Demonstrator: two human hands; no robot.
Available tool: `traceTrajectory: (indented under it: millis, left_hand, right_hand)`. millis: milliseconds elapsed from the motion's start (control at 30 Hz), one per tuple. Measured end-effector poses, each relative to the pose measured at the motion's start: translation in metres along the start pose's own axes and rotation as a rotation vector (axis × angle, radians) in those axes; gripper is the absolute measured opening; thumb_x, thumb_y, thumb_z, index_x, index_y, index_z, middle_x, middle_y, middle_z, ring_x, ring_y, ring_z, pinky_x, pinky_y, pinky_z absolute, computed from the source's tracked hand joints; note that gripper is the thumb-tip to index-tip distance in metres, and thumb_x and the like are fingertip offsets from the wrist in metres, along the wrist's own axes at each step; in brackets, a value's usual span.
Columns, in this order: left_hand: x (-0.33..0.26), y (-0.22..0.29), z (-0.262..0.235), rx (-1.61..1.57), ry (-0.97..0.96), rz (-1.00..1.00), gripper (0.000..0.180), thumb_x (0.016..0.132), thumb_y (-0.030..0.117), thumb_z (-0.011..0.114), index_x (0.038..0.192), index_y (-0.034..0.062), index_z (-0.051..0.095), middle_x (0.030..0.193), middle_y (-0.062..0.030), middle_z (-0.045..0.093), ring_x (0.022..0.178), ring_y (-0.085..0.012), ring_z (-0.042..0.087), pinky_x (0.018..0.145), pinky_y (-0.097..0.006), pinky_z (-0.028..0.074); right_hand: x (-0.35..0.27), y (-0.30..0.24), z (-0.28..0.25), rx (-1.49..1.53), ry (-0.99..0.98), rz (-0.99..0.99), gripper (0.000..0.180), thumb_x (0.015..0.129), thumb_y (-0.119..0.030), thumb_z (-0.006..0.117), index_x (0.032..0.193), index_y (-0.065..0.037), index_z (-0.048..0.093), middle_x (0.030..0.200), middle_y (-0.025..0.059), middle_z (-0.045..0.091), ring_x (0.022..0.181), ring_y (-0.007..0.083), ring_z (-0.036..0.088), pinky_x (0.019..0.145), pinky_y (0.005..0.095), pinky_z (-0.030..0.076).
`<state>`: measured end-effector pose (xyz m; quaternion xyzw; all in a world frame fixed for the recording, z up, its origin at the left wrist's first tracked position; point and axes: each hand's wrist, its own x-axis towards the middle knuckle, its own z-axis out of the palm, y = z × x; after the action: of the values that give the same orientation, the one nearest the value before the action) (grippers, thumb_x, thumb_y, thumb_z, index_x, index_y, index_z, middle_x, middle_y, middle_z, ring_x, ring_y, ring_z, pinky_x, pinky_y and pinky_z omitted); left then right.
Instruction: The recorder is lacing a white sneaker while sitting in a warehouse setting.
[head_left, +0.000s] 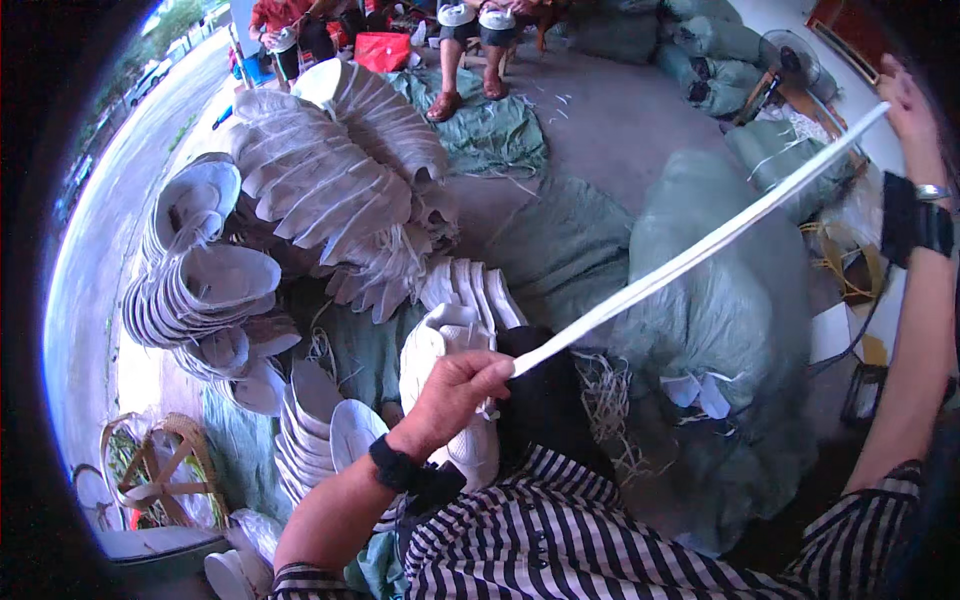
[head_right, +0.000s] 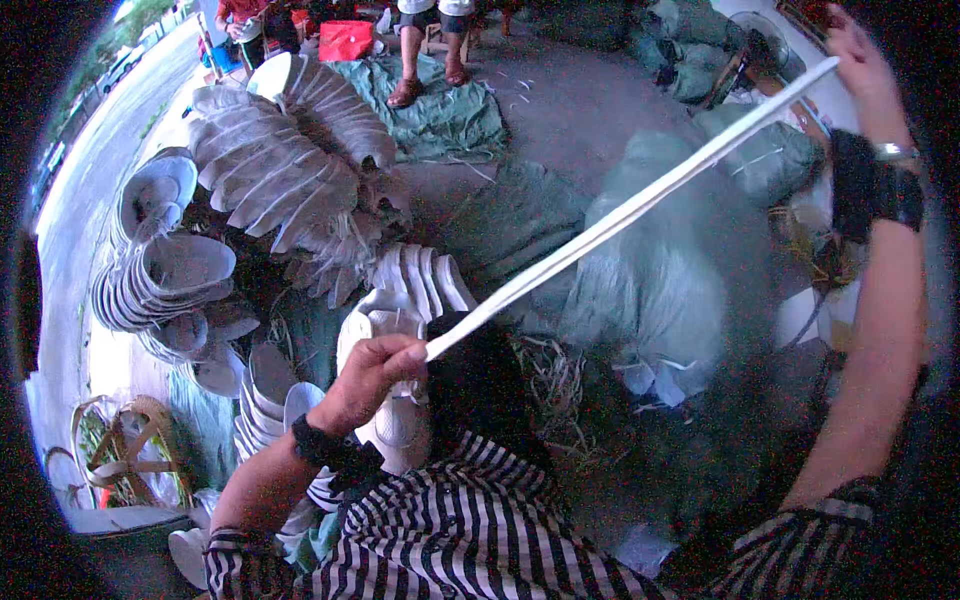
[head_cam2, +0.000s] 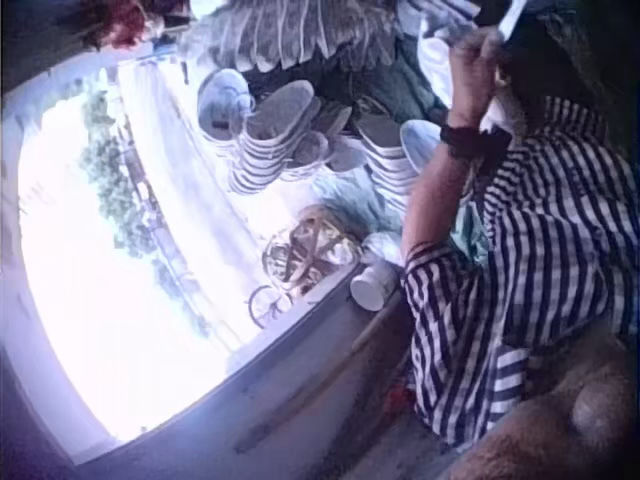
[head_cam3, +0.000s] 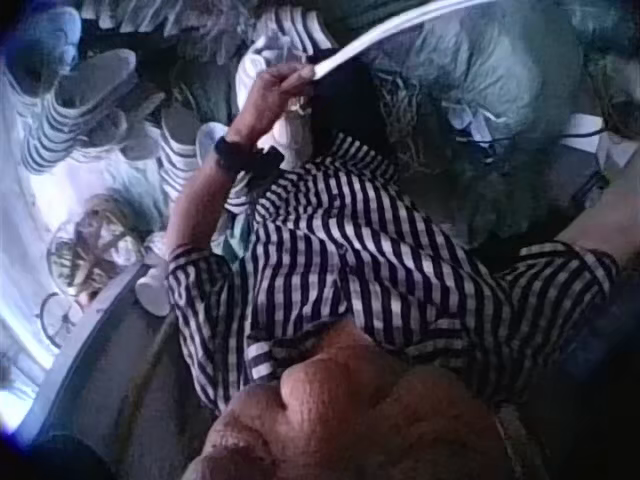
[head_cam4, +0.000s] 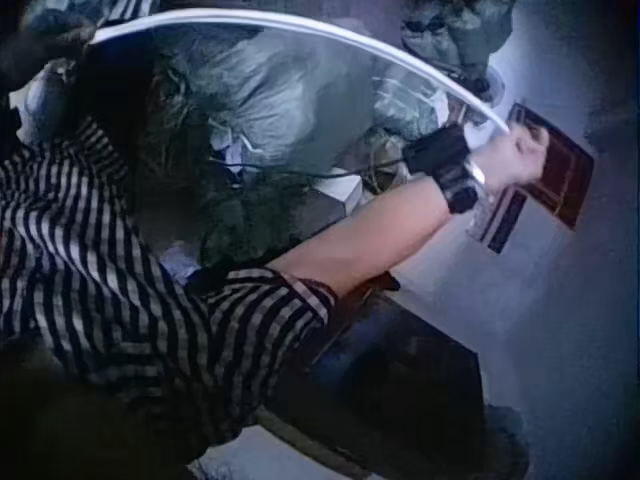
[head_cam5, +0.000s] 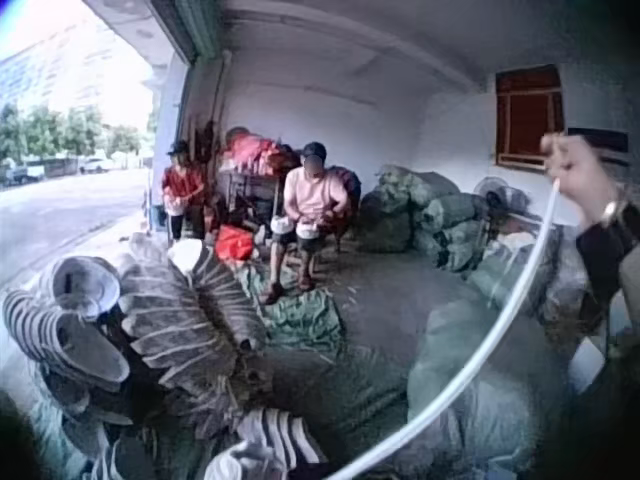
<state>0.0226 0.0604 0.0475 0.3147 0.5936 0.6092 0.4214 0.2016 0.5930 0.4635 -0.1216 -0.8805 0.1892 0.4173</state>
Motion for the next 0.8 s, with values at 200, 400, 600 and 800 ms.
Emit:
traceTrajectory:
  millis: [200, 400, 600, 800]
  left_hand:
    - [-0.017, 0.010, 0.004, 0.225, 0.164, -0.040, 0.022, 0.089, 0.018, 0.055, 0.093, -0.0025, 0.062, 0.070, -0.0045, 0.060, 0.067, -0.0098, 0.058, 0.062, -0.025, 0.047]
    - [-0.015, 0.017, 0.000, 0.193, 0.136, 0.002, 0.013, 0.085, 0.009, 0.057, 0.092, -0.0006, 0.062, 0.078, -0.0071, 0.061, 0.072, -0.0154, 0.060, 0.065, -0.028, 0.047]
    - [-0.070, -0.003, -0.021, 1.091, 0.213, 0.276, 0.031, 0.066, 0.004, 0.066, 0.094, 0.0140, 0.061, 0.089, -0.0048, 0.056, 0.085, -0.0255, 0.055, 0.066, -0.037, 0.049]
    - [-0.075, -0.034, -0.024, 1.179, 0.307, 0.392, 0.027, 0.062, 0.003, 0.068, 0.085, 0.0101, 0.058, 0.087, -0.0022, 0.056, 0.082, -0.0232, 0.056, 0.059, -0.033, 0.049]
  right_hand:
    - [-0.208, -0.136, 0.309, 0.379, -0.744, -0.109, 0.019, 0.070, -0.007, 0.057, 0.087, -0.006, 0.066, 0.091, 0.0106, 0.061, 0.085, 0.0216, 0.057, 0.078, 0.0318, 0.046]
    - [-0.369, -0.149, 0.400, 0.996, -1.367, 0.506, 0.019, 0.081, -0.011, 0.061, 0.096, 0.001, 0.059, 0.078, 0.0057, 0.061, 0.060, 0.0087, 0.056, 0.056, 0.0228, 0.046]
    - [-0.395, -0.127, 0.401, 1.124, -1.105, 1.224, 0.024, 0.088, -0.019, 0.051, 0.096, 0.002, 0.059, 0.063, 0.0083, 0.059, 0.035, 0.0033, 0.035, 0.032, 0.0176, 0.023]
    - [-0.407, -0.158, 0.421, 0.805, -1.303, 0.927, 0.036, 0.089, -0.026, 0.049, 0.067, 0.001, 0.056, 0.056, 0.0134, 0.060, 0.031, 0.0094, 0.039, 0.028, 0.0250, 0.028]
